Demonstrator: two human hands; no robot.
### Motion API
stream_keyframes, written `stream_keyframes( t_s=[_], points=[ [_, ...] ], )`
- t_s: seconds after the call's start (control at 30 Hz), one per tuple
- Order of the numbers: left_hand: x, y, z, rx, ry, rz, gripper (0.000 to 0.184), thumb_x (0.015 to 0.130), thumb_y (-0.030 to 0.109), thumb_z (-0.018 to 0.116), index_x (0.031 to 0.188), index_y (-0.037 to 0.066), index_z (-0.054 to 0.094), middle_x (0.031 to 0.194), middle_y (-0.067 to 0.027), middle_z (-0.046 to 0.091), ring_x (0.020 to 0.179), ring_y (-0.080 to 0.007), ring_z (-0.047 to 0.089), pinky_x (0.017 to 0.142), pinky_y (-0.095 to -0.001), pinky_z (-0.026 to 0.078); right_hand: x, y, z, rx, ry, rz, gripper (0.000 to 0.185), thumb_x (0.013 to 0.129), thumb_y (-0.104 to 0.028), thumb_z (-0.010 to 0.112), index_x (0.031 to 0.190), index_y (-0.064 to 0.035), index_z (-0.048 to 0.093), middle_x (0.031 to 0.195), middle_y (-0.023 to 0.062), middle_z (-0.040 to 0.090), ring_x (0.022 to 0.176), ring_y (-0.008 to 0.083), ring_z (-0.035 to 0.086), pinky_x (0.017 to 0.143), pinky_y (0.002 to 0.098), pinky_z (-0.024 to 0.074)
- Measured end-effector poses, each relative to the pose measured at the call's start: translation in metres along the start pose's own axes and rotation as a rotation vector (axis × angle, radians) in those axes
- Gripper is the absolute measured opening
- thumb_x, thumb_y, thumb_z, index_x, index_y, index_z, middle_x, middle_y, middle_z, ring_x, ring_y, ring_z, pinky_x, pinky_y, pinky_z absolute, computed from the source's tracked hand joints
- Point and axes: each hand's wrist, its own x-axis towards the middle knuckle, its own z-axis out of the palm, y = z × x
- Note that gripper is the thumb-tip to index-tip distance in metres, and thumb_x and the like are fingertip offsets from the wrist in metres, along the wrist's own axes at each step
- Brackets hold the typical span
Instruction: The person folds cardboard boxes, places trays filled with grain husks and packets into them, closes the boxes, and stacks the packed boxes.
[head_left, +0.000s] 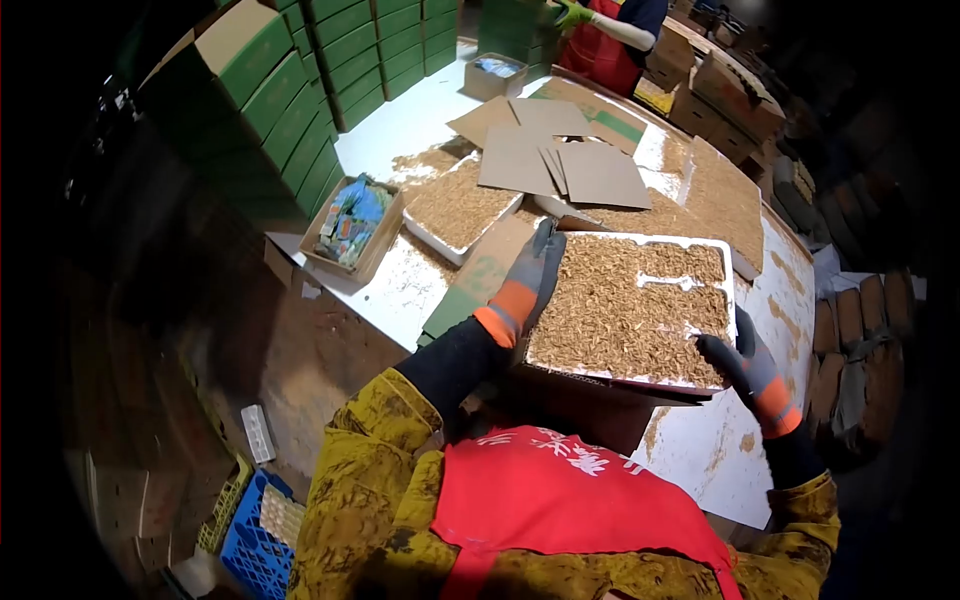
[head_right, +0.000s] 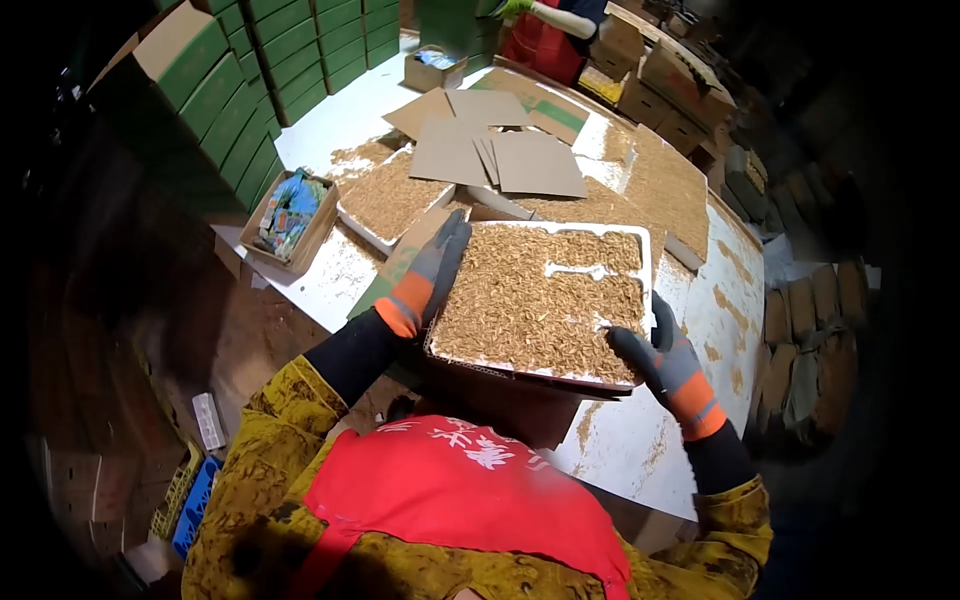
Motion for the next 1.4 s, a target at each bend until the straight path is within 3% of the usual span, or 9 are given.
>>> stream_keyframes(
  t_s=[0.23,0.37,0.53,0.67,0.87,1.03,1.13,1.2,1.4],
  points=[
    [0.048,-0.124,-0.043,-0.198,0.386,0.178,0.031,0.094,0.018,0.048,0.121,0.005,0.057,0.115,-0.0108,0.062,0.102,-0.0195,0.059,0.089,-0.0302,0.046,0.055,0.017,-0.001,-1.504,-0.372,-0.098,0.055,0.075,-0.062,0.060,0.088,-0.0085,0.064,0.075,0.0136,0.066,0.077,0.0309,0.065,0.069,0.0390,0.0488],
    [0.069,-0.256,-0.173,0.064,0.720,0.172,0.032,0.086,0.004,0.054,0.117,-0.003,0.057,0.110,-0.0146,0.062,0.107,-0.0227,0.058,0.092,-0.0304,0.043,0.090,0.036,0.008,-1.433,-0.516,-0.466,0.046,0.078,-0.055,0.059,0.084,-0.0101,0.064,0.073,0.0121,0.065,0.073,0.0314,0.064,0.070,0.0393,0.0489],
    [0.075,-0.251,-0.253,0.507,0.668,-0.397,0.036,0.084,0.019,0.062,0.117,0.005,0.058,0.115,-0.0201,0.057,0.096,-0.0319,0.060,0.081,-0.0376,0.048,0.209,-0.053,0.021,-0.380,-0.250,-0.013,0.026,0.087,-0.030,0.063,0.101,-0.0082,0.067,0.071,0.0014,0.063,0.066,0.0061,0.059,0.059,0.0257,0.0477],
    [0.098,-0.313,-0.269,0.905,0.564,-0.307,0.050,0.079,0.025,0.067,0.124,0.009,0.053,0.120,-0.0182,0.055,0.106,-0.0352,0.055,0.090,-0.0409,0.043,0.352,0.022,0.050,-1.035,-0.159,-0.379,0.075,0.078,-0.043,0.067,0.138,-0.0122,0.036,0.133,0.0190,0.046,0.121,0.0346,0.047,0.101,0.0390,0.0383],
    [0.099,-0.341,-0.268,0.888,0.613,-0.364,0.048,0.070,0.027,0.074,0.114,0.014,0.059,0.111,-0.0129,0.061,0.108,-0.0315,0.054,0.093,-0.0412,0.038,0.461,0.106,0.104,-1.287,-0.196,-0.277,0.104,0.067,-0.041,0.076,0.145,-0.0083,0.016,0.147,0.0233,0.023,0.134,0.0399,0.025,0.110,0.0420,0.0254],
    [0.093,-0.303,-0.276,0.513,0.594,-0.470,0.023,0.078,0.021,0.067,0.098,0.011,0.065,0.092,-0.0147,0.065,0.088,-0.0326,0.061,0.076,-0.0401,0.047,0.449,0.126,0.107,-1.365,-0.148,-0.438,0.071,0.076,-0.030,0.067,0.134,-0.0046,0.034,0.120,0.0219,0.048,0.099,0.0369,0.055,0.084,0.0432,0.0456],
    [0.090,-0.294,-0.282,0.493,0.550,-0.530,0.026,0.083,0.025,0.062,0.100,0.007,0.064,0.091,-0.0190,0.065,0.085,-0.0365,0.061,0.075,-0.0428,0.047,0.451,0.138,0.108,-1.524,-0.304,-0.404,0.056,0.083,-0.026,0.057,0.131,-0.0023,0.038,0.110,0.0207,0.055,0.092,0.0367,0.059,0.079,0.0432,0.0470],
    [0.081,-0.364,-0.310,0.843,0.518,-0.369,0.030,0.085,0.028,0.058,0.102,0.004,0.064,0.091,-0.0218,0.064,0.085,-0.0387,0.060,0.075,-0.0437,0.047,0.445,0.111,0.101,-1.540,-0.201,-0.473,0.050,0.085,-0.025,0.053,0.128,-0.0032,0.042,0.101,0.0190,0.058,0.088,0.0349,0.060,0.076,0.0422,0.0479],
    [0.064,-0.347,-0.328,0.553,0.256,-0.289,0.032,0.094,0.025,0.045,0.115,0.004,0.057,0.093,-0.0176,0.063,0.075,-0.0290,0.060,0.068,-0.0352,0.046,0.433,0.015,0.044,-1.240,0.269,-0.890,0.027,0.089,-0.024,0.051,0.113,-0.0126,0.055,0.089,0.0142,0.064,0.082,0.0341,0.061,0.069,0.0416,0.0489]
  ],
)
